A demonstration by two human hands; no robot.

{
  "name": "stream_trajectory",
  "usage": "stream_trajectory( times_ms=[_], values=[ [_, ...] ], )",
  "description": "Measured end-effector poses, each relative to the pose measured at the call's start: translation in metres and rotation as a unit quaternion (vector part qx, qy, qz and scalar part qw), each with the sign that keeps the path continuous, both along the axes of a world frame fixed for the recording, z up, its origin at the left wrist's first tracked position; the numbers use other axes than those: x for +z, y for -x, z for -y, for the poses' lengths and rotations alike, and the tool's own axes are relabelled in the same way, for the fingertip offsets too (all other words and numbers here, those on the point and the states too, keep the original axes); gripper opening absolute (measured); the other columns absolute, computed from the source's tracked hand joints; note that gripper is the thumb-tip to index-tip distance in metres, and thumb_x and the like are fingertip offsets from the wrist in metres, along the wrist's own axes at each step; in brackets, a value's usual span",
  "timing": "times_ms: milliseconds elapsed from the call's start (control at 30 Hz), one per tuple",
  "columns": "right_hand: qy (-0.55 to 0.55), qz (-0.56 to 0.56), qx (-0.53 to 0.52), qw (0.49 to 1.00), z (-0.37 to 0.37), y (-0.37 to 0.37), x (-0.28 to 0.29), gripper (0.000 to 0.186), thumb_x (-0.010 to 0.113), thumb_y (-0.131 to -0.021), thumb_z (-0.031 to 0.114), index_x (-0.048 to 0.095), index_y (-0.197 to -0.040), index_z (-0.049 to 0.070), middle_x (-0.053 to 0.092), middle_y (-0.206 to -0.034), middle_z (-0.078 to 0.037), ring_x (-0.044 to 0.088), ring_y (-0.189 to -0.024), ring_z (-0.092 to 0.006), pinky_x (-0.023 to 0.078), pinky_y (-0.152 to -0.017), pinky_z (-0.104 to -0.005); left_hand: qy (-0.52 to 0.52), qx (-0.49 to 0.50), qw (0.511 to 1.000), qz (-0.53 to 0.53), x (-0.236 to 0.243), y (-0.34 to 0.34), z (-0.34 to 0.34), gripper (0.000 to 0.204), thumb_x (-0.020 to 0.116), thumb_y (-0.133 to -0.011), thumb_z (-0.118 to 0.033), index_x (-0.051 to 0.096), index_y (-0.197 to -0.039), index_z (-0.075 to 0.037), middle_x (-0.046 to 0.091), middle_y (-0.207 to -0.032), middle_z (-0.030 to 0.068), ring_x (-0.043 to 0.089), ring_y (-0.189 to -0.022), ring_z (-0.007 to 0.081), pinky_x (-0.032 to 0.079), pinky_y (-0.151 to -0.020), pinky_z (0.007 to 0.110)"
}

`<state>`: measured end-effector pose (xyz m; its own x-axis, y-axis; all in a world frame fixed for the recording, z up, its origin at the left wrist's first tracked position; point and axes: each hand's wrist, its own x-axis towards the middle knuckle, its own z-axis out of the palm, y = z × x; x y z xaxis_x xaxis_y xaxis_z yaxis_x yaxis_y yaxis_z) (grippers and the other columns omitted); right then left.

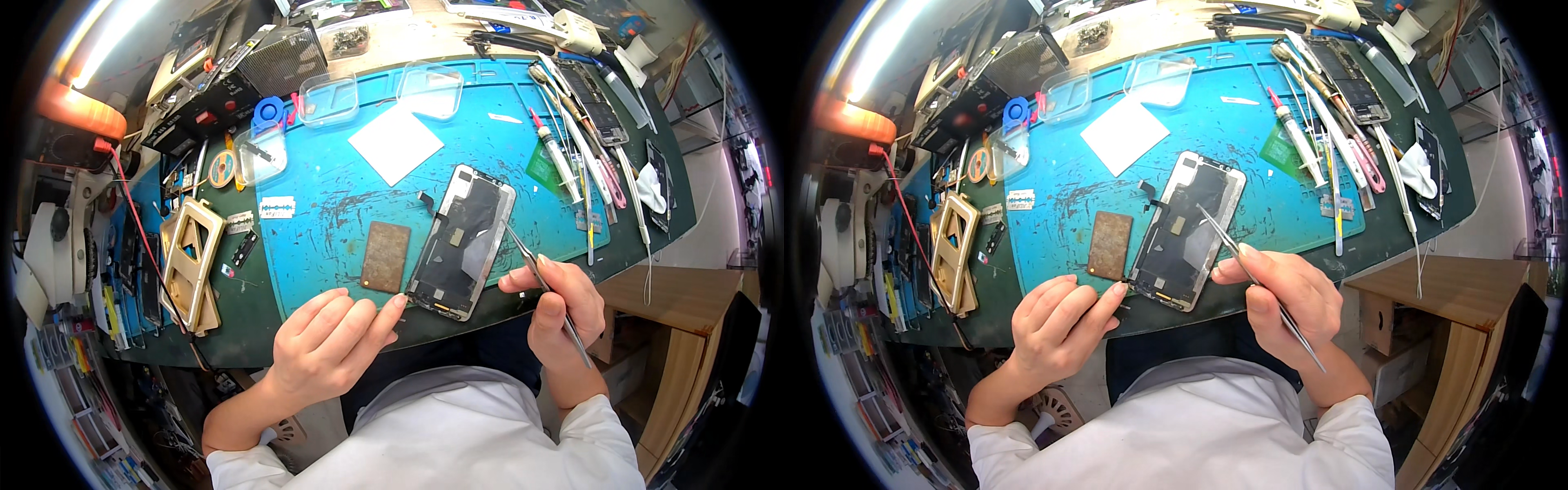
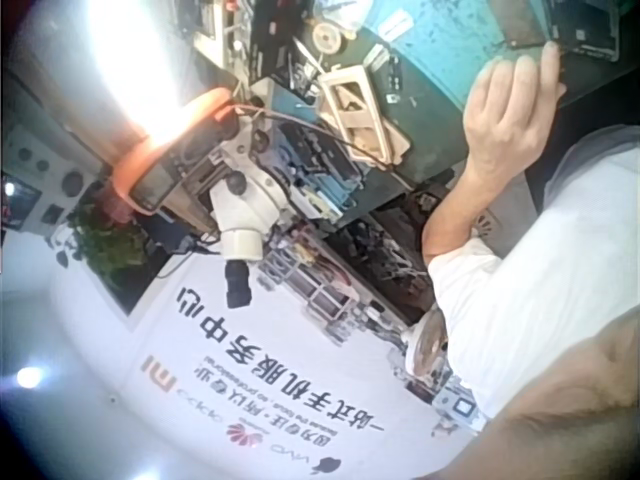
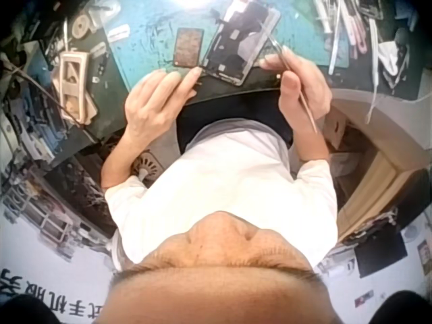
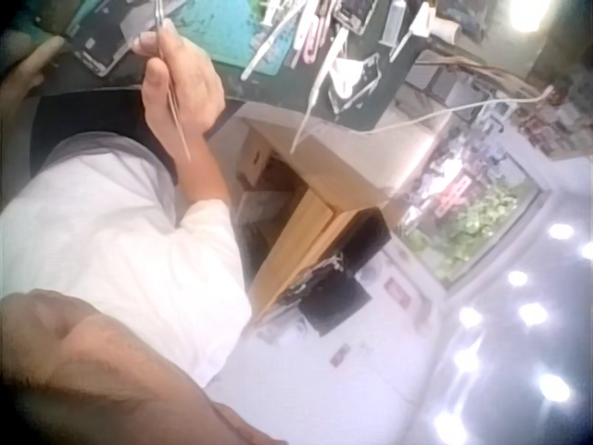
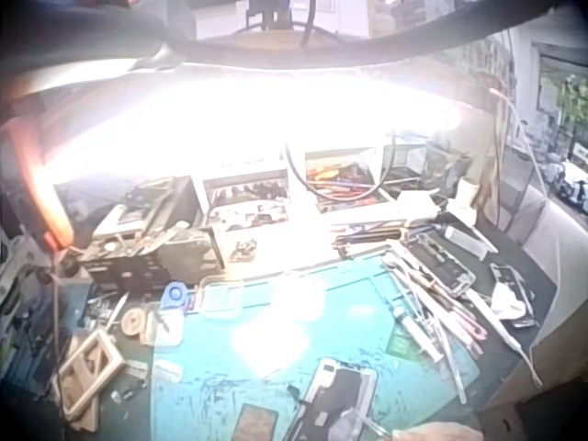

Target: The person repairs a smartphone screen assembly on a workbench. They use tweezers to adjust internal components, apply flux with a syringe, and solder connections using a soldering iron. The person also uses a heat gun and a microscope during the process.

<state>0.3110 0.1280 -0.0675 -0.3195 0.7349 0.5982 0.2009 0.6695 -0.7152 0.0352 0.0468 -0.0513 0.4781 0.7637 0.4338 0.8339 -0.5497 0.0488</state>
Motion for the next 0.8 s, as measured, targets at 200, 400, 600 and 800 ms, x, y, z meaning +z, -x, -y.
stream_trajectory(
  times_ms=[200,400,600,800],
  values=[
    [0.004,0.008,0.002,1.000,0.001,0.000,0.001,0.026,0.059,-0.106,0.017,0.066,-0.121,-0.003,0.076,-0.091,-0.014,0.076,-0.081,-0.0249,0.061,-0.073,-0.0337,-0.012,0.005,1.000,-0.002,-0.001,-0.001,0.000,0.027,0.072,-0.090,-0.020,0.079,-0.114,-0.010,0.058,-0.094,0.0029,0.060,-0.086,0.0184,0.059,-0.084,0.034],
    [0.008,-0.001,0.005,1.000,0.001,-0.001,0.001,0.027,0.059,-0.106,0.018,0.066,-0.121,-0.003,0.076,-0.091,-0.014,0.076,-0.081,-0.0252,0.061,-0.074,-0.0339,-0.018,0.010,1.000,-0.001,-0.001,-0.002,-0.001,0.027,0.072,-0.088,-0.019,0.079,-0.113,-0.009,0.058,-0.094,0.0032,0.061,-0.085,0.0182,0.060,-0.083,0.033],
    [0.003,0.001,0.005,1.000,0.000,-0.001,0.001,0.027,0.059,-0.106,0.018,0.066,-0.121,-0.003,0.076,-0.091,-0.014,0.076,-0.081,-0.0249,0.061,-0.073,-0.0334,-0.021,0.018,1.000,-0.009,-0.001,-0.003,-0.001,0.028,0.073,-0.088,-0.020,0.079,-0.112,-0.008,0.059,-0.096,0.0032,0.061,-0.085,0.0182,0.059,-0.081,0.032],
    [0.033,0.019,0.054,0.998,0.001,-0.002,0.010,0.026,0.063,-0.104,0.016,0.067,-0.121,-0.004,0.076,-0.094,-0.016,0.076,-0.082,-0.0258,0.062,-0.072,-0.0340,-0.025,0.019,0.999,-0.009,-0.002,-0.002,-0.002,0.028,0.073,-0.089,-0.020,0.078,-0.112,-0.006,0.060,-0.097,0.0030,0.061,-0.085,0.0178,0.058,-0.081,0.032]
  ],
)
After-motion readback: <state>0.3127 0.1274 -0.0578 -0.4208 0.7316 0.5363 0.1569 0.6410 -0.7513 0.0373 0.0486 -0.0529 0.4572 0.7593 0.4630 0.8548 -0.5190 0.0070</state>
